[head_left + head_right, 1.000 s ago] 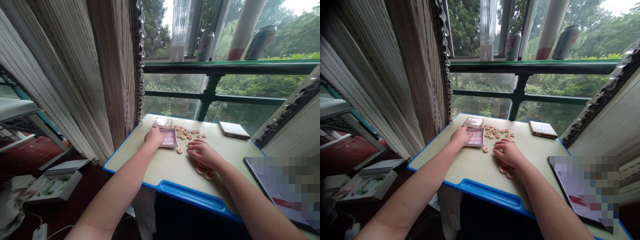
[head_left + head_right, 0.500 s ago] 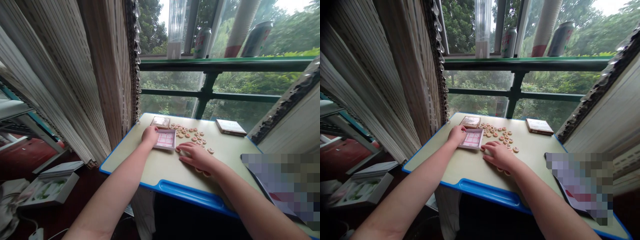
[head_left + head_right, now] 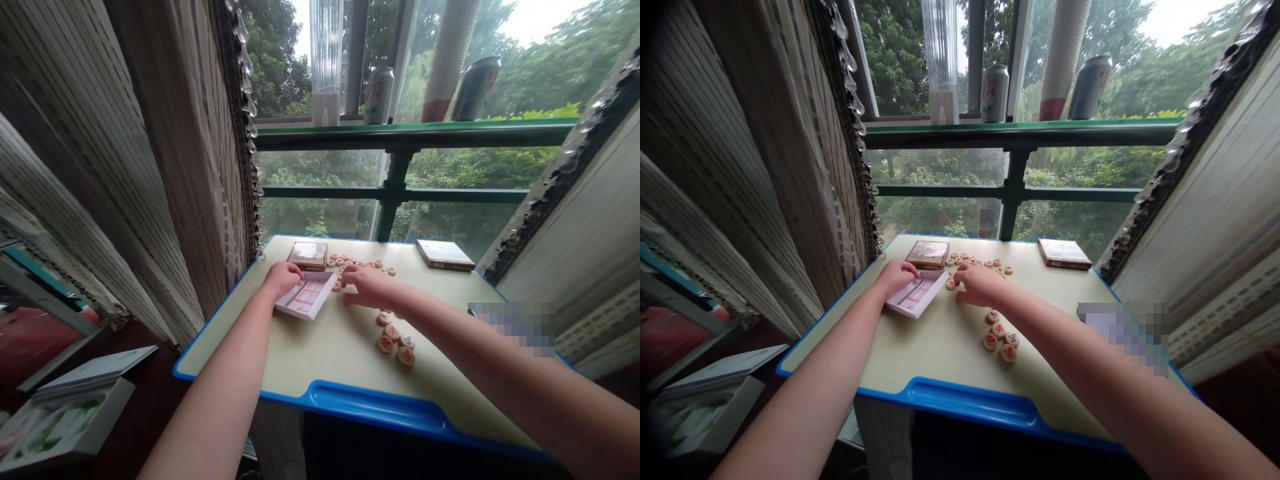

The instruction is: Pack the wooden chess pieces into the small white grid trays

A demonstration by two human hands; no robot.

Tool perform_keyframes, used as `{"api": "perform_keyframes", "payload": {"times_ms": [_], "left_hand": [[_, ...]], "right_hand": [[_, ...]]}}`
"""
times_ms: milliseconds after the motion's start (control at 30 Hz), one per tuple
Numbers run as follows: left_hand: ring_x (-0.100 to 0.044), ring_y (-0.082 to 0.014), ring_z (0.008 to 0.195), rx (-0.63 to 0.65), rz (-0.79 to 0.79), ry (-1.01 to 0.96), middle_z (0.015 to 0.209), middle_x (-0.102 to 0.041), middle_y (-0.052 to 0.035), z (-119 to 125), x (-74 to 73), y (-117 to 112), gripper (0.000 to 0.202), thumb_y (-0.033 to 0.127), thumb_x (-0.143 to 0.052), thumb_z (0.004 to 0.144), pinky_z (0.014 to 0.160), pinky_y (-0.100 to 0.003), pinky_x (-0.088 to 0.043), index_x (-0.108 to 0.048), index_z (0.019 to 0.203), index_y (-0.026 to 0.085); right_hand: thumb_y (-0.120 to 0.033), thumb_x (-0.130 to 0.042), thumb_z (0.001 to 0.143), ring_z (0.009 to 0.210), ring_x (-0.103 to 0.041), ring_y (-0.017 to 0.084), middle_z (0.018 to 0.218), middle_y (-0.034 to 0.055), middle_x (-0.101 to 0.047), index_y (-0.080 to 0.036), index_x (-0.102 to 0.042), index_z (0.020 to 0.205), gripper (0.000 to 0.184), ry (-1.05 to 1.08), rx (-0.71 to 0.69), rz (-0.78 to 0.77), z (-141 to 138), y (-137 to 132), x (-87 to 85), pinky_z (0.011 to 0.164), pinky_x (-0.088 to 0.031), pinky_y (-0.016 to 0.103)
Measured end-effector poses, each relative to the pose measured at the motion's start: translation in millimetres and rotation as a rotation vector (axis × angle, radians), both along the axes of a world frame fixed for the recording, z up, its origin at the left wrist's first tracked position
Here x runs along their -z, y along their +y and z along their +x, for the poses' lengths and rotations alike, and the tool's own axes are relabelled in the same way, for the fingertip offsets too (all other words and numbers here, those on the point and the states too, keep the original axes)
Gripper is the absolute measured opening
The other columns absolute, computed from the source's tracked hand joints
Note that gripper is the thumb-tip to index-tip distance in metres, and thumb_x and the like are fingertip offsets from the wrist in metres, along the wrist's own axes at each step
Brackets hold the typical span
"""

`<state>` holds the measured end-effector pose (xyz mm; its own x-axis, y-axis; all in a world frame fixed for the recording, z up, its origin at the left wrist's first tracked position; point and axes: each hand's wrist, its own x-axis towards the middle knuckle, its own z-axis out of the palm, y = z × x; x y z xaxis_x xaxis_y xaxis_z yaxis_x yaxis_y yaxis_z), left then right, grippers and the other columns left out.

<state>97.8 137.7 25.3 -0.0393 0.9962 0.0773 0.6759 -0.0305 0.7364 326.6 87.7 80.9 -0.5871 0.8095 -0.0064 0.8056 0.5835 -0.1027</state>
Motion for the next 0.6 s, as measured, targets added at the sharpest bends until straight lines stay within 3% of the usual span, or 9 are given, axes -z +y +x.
{"api": "perform_keyframes", "payload": {"times_ms": [67,167,267,433,533,600], "left_hand": [[-0.053,-0.0146,0.059,0.035,-0.034,-0.035,0.055,-0.061,-0.0016,-3.2,1.7,3.7,0.015,0.014,-0.052,0.055,0.056,-0.025,-0.039,-0.067,0.055,0.016],[-0.046,-0.0119,0.051,0.077,-0.077,-0.075,0.049,-0.054,-0.0001,-5.4,-0.2,6.3,0.012,0.017,-0.052,0.053,0.049,-0.024,-0.033,-0.064,0.051,0.014],[-0.041,-0.0107,0.046,0.119,-0.132,-0.096,0.044,-0.047,0.0015,-6.8,-7.2,5.0,0.012,0.022,-0.052,0.053,0.045,-0.023,-0.031,-0.061,0.048,0.015],[-0.041,-0.0103,0.046,0.209,-0.262,-0.046,0.043,-0.045,0.0018,-10.0,-21.3,0.4,0.012,0.024,-0.051,0.053,0.043,-0.022,-0.03,-0.056,0.047,0.016],[-0.041,-0.0107,0.044,0.145,-0.24,0.108,0.041,-0.044,0.0019,-10.7,-25.6,-1.2,0.01,0.022,-0.051,0.054,0.042,-0.022,-0.03,-0.053,0.047,0.016],[-0.044,-0.0117,0.044,0.144,-0.227,0.163,0.042,-0.047,0.0009,-10.5,-27.3,-2.8,0.009,0.021,-0.051,0.055,0.043,-0.023,-0.032,-0.054,0.048,0.016]], "right_hand": [[-0.028,-0.071,0.07,0.114,-0.054,0.027,0.132,0.0119,-0.054,-0.018,-0.063,0.117,0.049,0.027,-0.016,-0.036,-4.8,8.3,-4.0,0.092,-0.044,0.033],[-0.031,-0.067,0.073,0.113,-0.056,0.026,0.134,0.0091,-0.054,-0.021,-0.065,0.114,0.042,0.002,-0.069,-0.113,-12.8,11.2,-6.3,0.092,-0.045,0.032],[-0.029,-0.063,0.075,0.096,-0.064,0.024,0.114,0.0086,-0.066,-0.02,-0.069,0.104,0.031,-0.117,-0.039,-0.16,-20.6,10.2,-8.4,0.079,-0.049,0.03],[-0.012,-0.069,0.062,0.071,-0.066,0.023,0.077,0.008,-0.071,-0.018,-0.074,0.091,0.03,-0.257,0.078,-0.165,-26.8,20.0,-15.9,0.068,-0.05,0.031],[-0.006,-0.068,0.059,0.068,-0.066,0.022,0.069,0.0067,-0.07,-0.02,-0.077,0.085,0.031,-0.284,0.111,-0.153,-26.7,26.7,-19.1,0.069,-0.05,0.031],[-0.005,-0.066,0.06,0.069,-0.066,0.022,0.075,0.007,-0.072,-0.021,-0.076,0.093,0.038,-0.276,0.118,-0.143,-25.4,27.7,-19.5,0.07,-0.05,0.03]]}}
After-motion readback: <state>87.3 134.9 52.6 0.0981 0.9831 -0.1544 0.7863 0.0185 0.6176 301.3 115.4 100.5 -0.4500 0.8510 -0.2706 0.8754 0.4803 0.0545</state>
